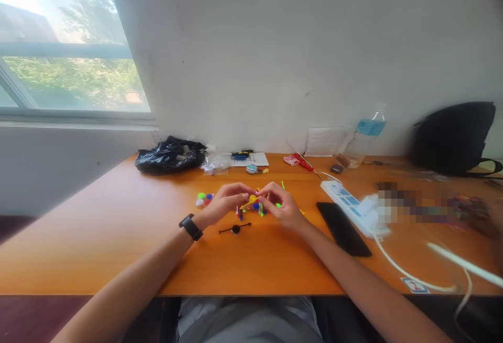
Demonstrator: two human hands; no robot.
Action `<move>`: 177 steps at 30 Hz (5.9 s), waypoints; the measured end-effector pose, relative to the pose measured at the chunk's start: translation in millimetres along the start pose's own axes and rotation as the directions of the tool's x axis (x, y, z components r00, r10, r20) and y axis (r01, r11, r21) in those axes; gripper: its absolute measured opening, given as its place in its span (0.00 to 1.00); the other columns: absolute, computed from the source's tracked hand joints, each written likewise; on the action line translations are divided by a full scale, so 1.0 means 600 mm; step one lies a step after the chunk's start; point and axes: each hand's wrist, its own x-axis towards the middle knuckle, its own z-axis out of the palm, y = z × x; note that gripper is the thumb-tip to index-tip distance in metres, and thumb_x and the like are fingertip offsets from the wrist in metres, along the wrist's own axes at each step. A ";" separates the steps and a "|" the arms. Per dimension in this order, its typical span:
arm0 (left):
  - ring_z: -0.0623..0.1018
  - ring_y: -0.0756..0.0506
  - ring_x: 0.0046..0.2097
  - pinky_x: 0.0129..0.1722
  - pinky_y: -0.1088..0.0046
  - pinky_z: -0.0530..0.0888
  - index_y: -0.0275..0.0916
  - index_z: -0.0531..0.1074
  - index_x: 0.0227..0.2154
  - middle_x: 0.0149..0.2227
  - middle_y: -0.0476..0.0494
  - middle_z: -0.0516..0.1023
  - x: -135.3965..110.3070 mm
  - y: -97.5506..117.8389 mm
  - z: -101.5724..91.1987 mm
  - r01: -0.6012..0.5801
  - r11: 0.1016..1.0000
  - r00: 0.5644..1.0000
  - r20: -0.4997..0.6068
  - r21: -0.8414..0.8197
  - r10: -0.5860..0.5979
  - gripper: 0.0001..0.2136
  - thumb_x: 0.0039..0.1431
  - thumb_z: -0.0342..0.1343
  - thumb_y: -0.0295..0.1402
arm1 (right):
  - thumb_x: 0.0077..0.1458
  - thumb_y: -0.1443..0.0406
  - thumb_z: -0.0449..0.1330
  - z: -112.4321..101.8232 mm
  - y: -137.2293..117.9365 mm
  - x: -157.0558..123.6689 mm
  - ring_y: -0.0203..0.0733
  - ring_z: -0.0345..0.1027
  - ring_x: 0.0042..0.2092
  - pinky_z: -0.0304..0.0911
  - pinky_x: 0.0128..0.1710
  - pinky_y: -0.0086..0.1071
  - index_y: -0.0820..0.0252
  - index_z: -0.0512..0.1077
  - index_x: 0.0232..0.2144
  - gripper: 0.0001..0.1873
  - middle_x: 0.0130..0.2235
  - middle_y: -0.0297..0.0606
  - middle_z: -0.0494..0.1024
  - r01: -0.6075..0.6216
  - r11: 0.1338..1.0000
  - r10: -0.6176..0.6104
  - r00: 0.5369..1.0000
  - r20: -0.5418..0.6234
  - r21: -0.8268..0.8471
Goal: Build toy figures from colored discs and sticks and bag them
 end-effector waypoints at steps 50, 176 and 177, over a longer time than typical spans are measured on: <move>0.83 0.46 0.30 0.28 0.73 0.76 0.36 0.76 0.35 0.33 0.44 0.84 0.004 -0.004 0.016 -0.044 0.996 0.976 -0.208 0.078 0.060 0.16 0.56 0.71 0.44 | 0.53 0.50 0.71 0.008 0.000 0.000 0.36 0.64 0.29 0.63 0.30 0.31 0.57 0.83 0.38 0.19 0.29 0.34 0.74 -0.357 0.812 0.378 0.924 0.048 0.462; 0.44 0.30 0.77 0.74 0.49 0.50 0.31 0.45 0.76 0.77 0.29 0.41 0.048 -0.086 -0.094 0.029 0.240 0.994 -0.003 0.970 -0.109 0.43 0.72 0.32 0.61 | 0.74 0.58 0.52 0.017 -0.012 -0.020 0.46 0.72 0.41 0.65 0.47 0.41 0.57 0.79 0.37 0.18 0.37 0.42 0.82 0.234 0.947 -0.186 0.958 0.218 -0.221; 0.41 0.30 0.77 0.74 0.48 0.49 0.31 0.44 0.76 0.77 0.30 0.40 0.048 -0.084 -0.094 0.024 0.233 0.996 -0.004 0.972 -0.088 0.43 0.72 0.33 0.61 | 0.74 0.58 0.52 0.016 -0.013 -0.020 0.46 0.72 0.41 0.65 0.47 0.41 0.57 0.79 0.37 0.19 0.37 0.42 0.82 0.238 0.945 -0.189 0.957 0.219 -0.225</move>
